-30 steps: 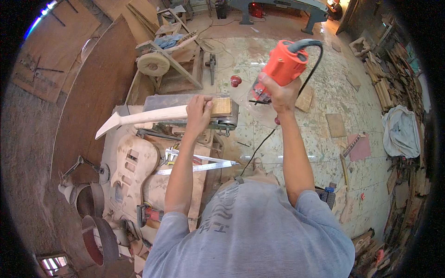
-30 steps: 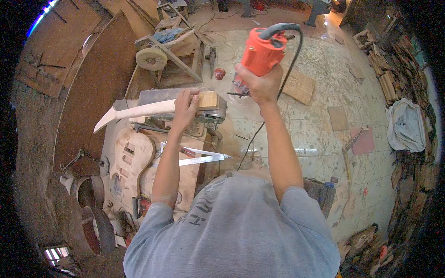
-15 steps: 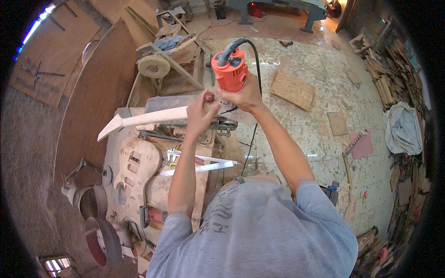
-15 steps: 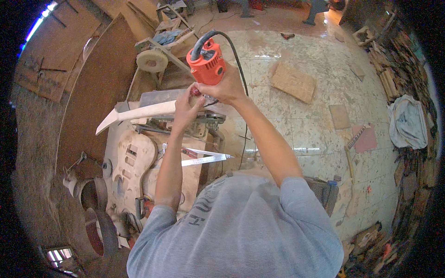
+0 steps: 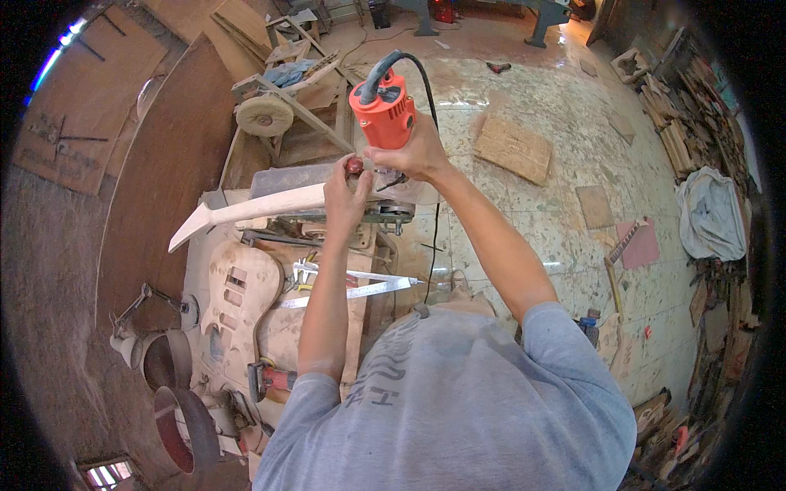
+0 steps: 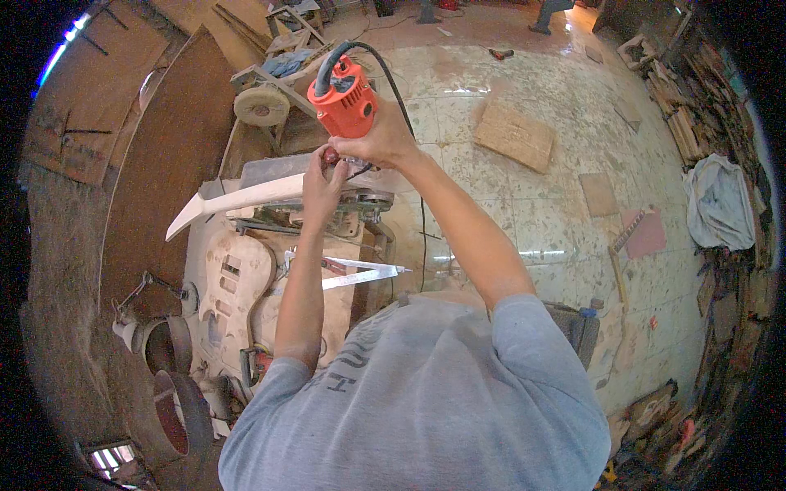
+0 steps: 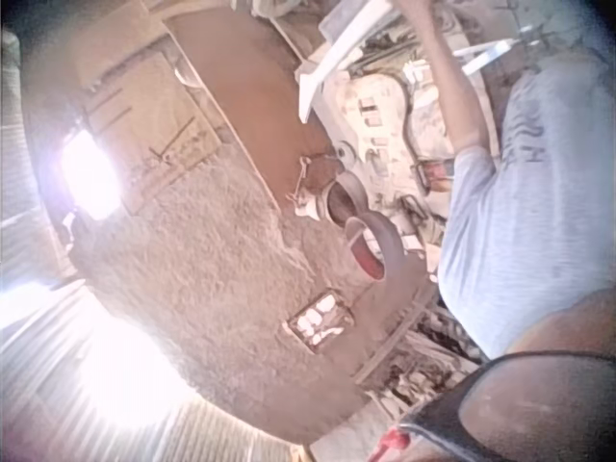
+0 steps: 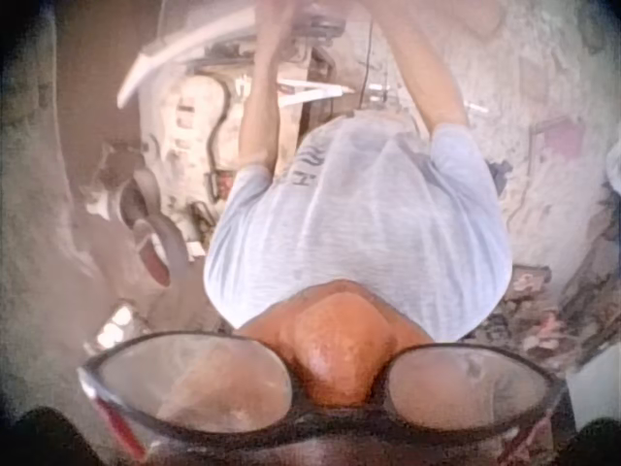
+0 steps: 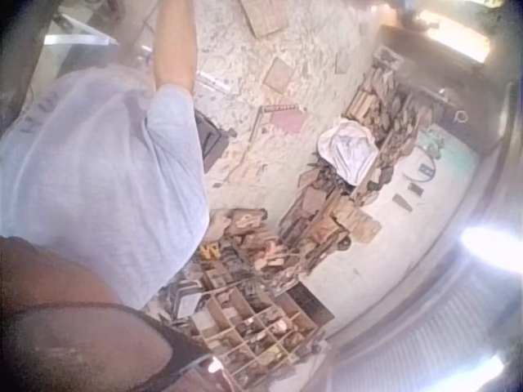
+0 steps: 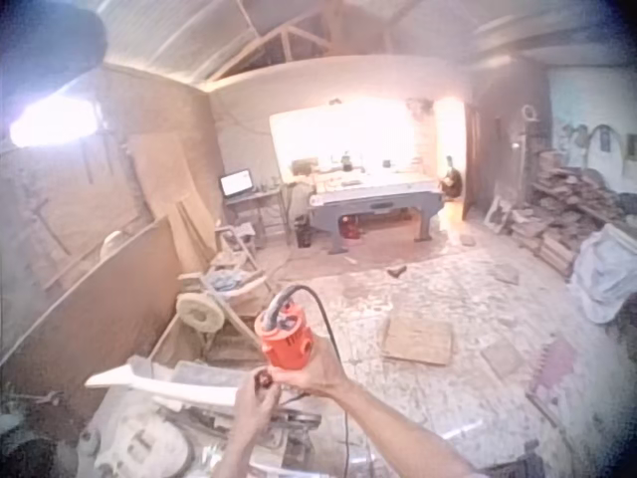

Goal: The person uses a handheld power router to trim and shape the edges of a wooden instrument neck on a workbench covered in sawdust.

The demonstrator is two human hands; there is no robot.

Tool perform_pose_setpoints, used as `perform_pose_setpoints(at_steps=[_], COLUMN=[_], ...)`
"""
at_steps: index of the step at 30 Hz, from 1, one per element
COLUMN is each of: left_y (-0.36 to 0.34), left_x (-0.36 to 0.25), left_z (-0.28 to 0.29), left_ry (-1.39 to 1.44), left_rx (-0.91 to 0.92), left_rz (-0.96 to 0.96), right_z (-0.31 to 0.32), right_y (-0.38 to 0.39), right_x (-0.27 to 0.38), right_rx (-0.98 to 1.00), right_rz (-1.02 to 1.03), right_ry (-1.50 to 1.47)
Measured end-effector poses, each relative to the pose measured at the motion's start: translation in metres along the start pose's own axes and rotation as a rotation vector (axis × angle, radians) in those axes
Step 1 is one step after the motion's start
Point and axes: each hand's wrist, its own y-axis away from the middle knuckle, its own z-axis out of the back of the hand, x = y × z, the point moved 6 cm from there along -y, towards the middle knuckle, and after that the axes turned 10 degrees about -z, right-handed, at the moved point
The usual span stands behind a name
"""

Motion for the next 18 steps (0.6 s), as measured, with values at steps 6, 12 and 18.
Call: perform_pose_setpoints(at_steps=[6, 12, 18], left_y=[-0.002, -0.002, -0.001], left_x=[-0.004, -0.006, -0.007], left_z=[-0.005, -0.005, -0.006], left_ry=[-0.121, -0.185, -0.166], left_rx=[-0.033, -0.096, -0.109], left_rz=[0.037, -0.004, 0.040], right_z=[0.003, 0.004, 0.002], right_y=[-0.007, -0.018, -0.024], right_x=[-0.009, -0.016, -0.029], right_rx=[0.039, 0.076, 0.129], right_rz=[-0.018, 0.019, -0.025], right_ry=[0.038, 0.031, -0.066])
